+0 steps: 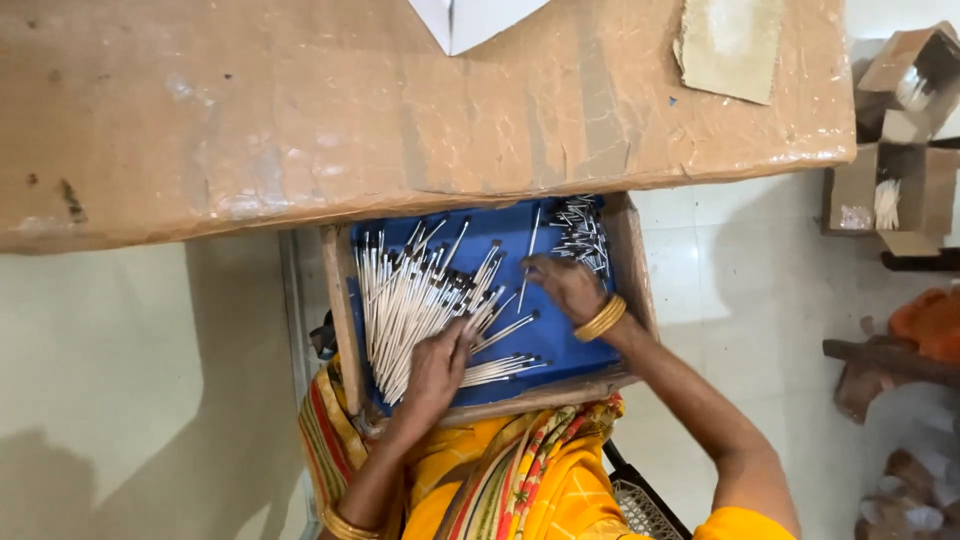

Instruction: Sorting and bundling small sticks into groups at a manufacturing workbench.

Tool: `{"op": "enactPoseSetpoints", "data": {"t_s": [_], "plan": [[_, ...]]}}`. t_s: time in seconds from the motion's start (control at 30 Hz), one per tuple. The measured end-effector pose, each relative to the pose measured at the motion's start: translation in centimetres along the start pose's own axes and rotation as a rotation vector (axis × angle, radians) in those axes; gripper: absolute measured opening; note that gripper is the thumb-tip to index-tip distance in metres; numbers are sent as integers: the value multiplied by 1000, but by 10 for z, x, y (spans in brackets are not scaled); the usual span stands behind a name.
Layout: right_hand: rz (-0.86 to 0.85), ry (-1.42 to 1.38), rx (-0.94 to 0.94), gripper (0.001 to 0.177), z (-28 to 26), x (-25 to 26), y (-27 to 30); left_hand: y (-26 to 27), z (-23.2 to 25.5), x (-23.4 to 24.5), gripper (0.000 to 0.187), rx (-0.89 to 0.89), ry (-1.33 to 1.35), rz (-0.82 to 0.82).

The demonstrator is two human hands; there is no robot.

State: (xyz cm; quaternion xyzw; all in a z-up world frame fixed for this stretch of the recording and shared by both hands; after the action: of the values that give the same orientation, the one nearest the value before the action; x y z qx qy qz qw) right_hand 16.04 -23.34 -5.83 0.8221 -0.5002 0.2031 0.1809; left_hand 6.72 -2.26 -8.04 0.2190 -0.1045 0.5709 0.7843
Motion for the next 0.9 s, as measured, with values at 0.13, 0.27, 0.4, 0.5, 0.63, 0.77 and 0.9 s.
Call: {"op": "enactPoseSetpoints", "data": {"t_s": [0.13,0.27,0.4,0.5,0.63,0.77,0.9], "plan": [[44,831,413,27,-38,2,-18,8,14,42,31,38,-320,181],[-210,862,590,31,-49,-56,1,12,19,51,30,10,235,176],[-105,632,647,29,-85,-65,22,19,-6,-6,26,324,503,-186],[248,685,384,27,-34,-7,-11,15,3,-4,27,166,110,-151],[237,1007,-135,17,55,29,-54,15,-6,8,25,152,-5,-20],[287,1185,126,25,18,37,-55,9,-18,9,24,248,324,-55],[439,879,290,31,-59,63,-33,-2,16,10,32,406,860,-161]]}}
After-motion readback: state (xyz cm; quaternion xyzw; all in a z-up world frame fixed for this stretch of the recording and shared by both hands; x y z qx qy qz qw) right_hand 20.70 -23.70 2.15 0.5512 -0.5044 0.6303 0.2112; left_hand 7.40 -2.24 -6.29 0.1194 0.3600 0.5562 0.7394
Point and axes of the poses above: each hand's wrist, its own y-axis away from the middle knuckle, its own x-axis out of the back of the hand, z = x × y, the point moved 9 cm from there along -y, towards the middle knuckle
